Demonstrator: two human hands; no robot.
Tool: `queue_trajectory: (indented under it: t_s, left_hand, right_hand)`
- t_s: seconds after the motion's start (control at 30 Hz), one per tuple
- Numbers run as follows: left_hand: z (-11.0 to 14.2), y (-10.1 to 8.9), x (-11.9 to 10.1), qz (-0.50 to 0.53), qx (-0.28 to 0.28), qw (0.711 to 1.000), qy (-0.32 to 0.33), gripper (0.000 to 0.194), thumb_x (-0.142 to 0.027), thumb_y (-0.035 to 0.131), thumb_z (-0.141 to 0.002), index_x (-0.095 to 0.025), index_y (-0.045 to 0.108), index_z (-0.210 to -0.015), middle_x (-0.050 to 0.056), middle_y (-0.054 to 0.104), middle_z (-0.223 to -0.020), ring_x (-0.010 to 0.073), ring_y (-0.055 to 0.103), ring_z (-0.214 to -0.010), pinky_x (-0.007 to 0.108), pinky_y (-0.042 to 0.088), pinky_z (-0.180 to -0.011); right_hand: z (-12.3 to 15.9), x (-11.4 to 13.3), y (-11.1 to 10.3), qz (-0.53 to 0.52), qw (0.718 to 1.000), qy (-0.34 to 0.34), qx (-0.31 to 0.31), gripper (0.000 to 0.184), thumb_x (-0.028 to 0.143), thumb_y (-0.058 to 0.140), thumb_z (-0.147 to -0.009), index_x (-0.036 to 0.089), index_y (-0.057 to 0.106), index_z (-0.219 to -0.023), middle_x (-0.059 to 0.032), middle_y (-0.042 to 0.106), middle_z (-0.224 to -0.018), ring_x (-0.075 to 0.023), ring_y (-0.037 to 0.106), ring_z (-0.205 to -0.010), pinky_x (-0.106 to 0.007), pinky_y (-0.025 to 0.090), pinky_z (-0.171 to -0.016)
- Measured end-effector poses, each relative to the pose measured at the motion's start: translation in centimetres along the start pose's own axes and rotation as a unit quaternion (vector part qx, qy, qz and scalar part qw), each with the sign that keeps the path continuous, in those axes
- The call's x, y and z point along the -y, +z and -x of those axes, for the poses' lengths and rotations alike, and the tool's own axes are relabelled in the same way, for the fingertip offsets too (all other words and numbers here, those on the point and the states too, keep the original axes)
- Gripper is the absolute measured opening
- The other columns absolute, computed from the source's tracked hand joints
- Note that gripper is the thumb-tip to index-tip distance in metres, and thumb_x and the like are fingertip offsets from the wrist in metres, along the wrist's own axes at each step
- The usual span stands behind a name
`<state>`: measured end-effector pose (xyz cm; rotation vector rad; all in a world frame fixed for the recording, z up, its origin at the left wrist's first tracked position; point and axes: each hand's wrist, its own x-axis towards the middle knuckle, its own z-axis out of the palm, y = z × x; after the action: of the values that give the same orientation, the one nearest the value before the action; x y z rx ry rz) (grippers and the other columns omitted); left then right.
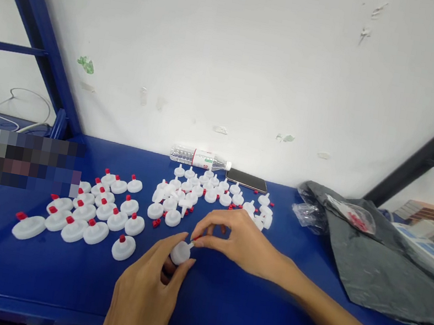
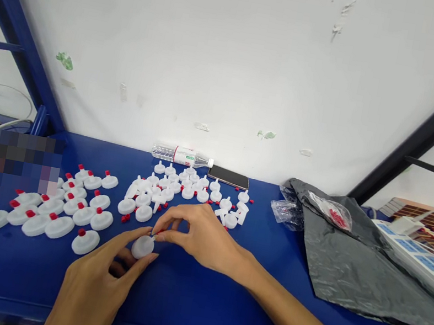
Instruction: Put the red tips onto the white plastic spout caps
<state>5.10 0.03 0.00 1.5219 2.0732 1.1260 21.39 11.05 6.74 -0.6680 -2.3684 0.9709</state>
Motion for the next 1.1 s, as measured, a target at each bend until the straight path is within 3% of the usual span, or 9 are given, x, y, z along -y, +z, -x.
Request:
queue_trajectory:
  t_s: [0.33, 0.7, 0.9, 1.1]
  left_hand:
    - [0.0, 0.0, -0.3, -0.019, 0.015, 1.000, -0.006, 0.031, -0.042, 0.061, -0.092, -0.034, 0.071, -0.120, -0.002, 0.070, -0.080, 0.0195, 0.065, -0.067, 0.033, 0.050, -0.065]
    - [0.0, -0.3, -0.9, -0.069, 0.068, 0.995, -0.009, 0.031, -0.039, 0.058, -0.094, -0.035, 0.070, -0.123, -0.003, 0.065, -0.073, 0.0188, 0.062, -0.065, 0.031, 0.042, -0.063]
    - [0.2, -0.3, -1.0, -0.074, 0.060, 0.995, -0.020, 0.037, -0.041, 0.057, -0.095, -0.035, 0.066, -0.131, -0.002, 0.066, -0.073, 0.0201, 0.065, -0.066, 0.032, 0.043, -0.063]
    - [0.1, -0.4, -1.2, -0.077, 0.069, 0.994, -0.034, 0.036, -0.040, 0.057, -0.096, -0.034, 0.067, -0.130, -0.001, 0.068, -0.077, 0.0216, 0.067, -0.071, 0.033, 0.044, -0.065]
  right_hand:
    - [0.2, 0.0, -0.1, -0.010, 1.000, 0.014, -0.004, 0.009, 0.033, 0.076, -0.090, 0.025, 0.080, -0.091, 0.0009, 0.078, -0.089, -0.0166, 0.070, -0.083, -0.028, 0.051, -0.076]
    - [0.4, -0.2, 2.4, -0.022, 1.000, -0.010, 0.000, 0.006, 0.019, 0.078, -0.086, 0.023, 0.082, -0.088, -0.0007, 0.076, -0.091, -0.0146, 0.071, -0.081, -0.025, 0.054, -0.076]
    - [0.1, 0.1, 1.5, -0.075, 0.995, 0.026, -0.067, 0.003, 0.025, 0.078, -0.087, 0.023, 0.081, -0.087, 0.0011, 0.079, -0.085, -0.0151, 0.071, -0.077, -0.026, 0.054, -0.072]
    - [0.2, -0.1, 2.0, -0.090, 0.995, 0.032, -0.037, 0.004, 0.024, 0.077, -0.088, 0.022, 0.081, -0.089, 0.0012, 0.080, -0.087, -0.0150, 0.073, -0.079, -0.025, 0.055, -0.076]
